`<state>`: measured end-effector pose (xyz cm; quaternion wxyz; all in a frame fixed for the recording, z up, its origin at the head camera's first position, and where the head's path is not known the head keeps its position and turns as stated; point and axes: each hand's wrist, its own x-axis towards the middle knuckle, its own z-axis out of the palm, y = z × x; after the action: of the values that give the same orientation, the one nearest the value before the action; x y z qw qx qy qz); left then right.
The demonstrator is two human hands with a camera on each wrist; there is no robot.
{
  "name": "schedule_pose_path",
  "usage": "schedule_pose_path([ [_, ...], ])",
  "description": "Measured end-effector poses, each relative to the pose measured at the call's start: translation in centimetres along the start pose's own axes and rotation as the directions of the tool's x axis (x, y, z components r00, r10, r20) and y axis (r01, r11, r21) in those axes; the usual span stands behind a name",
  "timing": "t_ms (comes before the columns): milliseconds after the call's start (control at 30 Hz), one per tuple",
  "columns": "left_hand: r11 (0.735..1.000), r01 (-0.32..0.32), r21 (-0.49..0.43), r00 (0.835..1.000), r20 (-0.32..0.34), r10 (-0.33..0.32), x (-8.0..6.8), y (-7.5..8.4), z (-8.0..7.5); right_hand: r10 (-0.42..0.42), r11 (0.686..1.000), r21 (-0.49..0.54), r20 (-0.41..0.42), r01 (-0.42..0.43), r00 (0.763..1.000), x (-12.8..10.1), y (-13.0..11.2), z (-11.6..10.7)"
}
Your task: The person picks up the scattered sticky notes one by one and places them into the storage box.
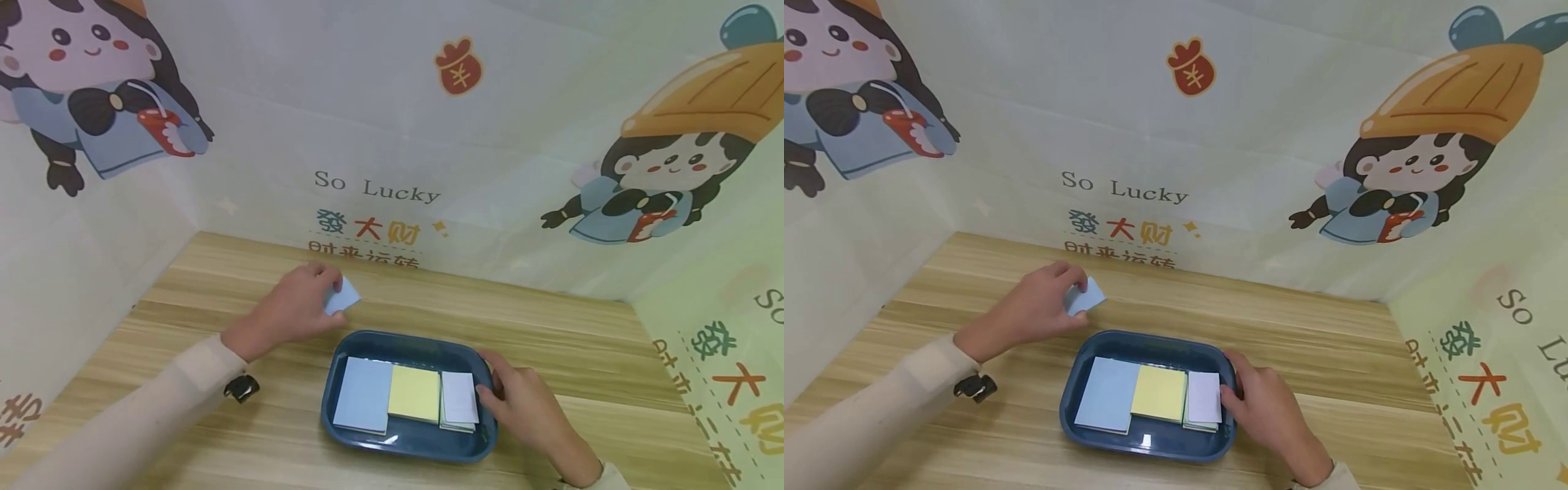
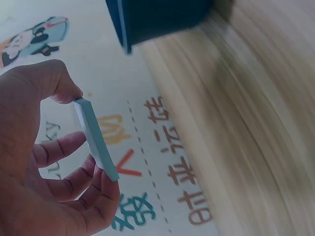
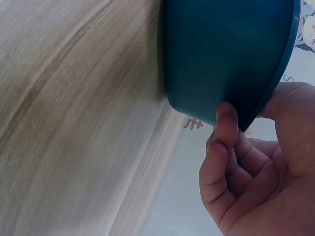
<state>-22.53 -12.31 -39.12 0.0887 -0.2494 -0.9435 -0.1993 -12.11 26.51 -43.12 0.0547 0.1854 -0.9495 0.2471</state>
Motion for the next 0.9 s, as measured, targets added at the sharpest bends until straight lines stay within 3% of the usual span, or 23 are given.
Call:
schedule_pose_path([
  [133,0.999,-0.049,-0.008,0.999,-0.016,0.049,0.1,1.1,0.2,0.003,1.000,-0.003,0.005,-0.003,1.000,0.0,0.0,0.0],
  [433,0.987,-0.161,-0.013,0.987,0.024,0.161,0.6,4.3,0.6,-0.011,1.000,-0.008,0.000,0.011,1.000,0.1,0.2,0.1],
  [900,0.947,-0.320,-0.015,0.940,0.117,0.320,1.6,9.2,1.1,-0.002,1.000,-0.005,0.002,0.002,1.000,0.0,0.2,0.2],
])
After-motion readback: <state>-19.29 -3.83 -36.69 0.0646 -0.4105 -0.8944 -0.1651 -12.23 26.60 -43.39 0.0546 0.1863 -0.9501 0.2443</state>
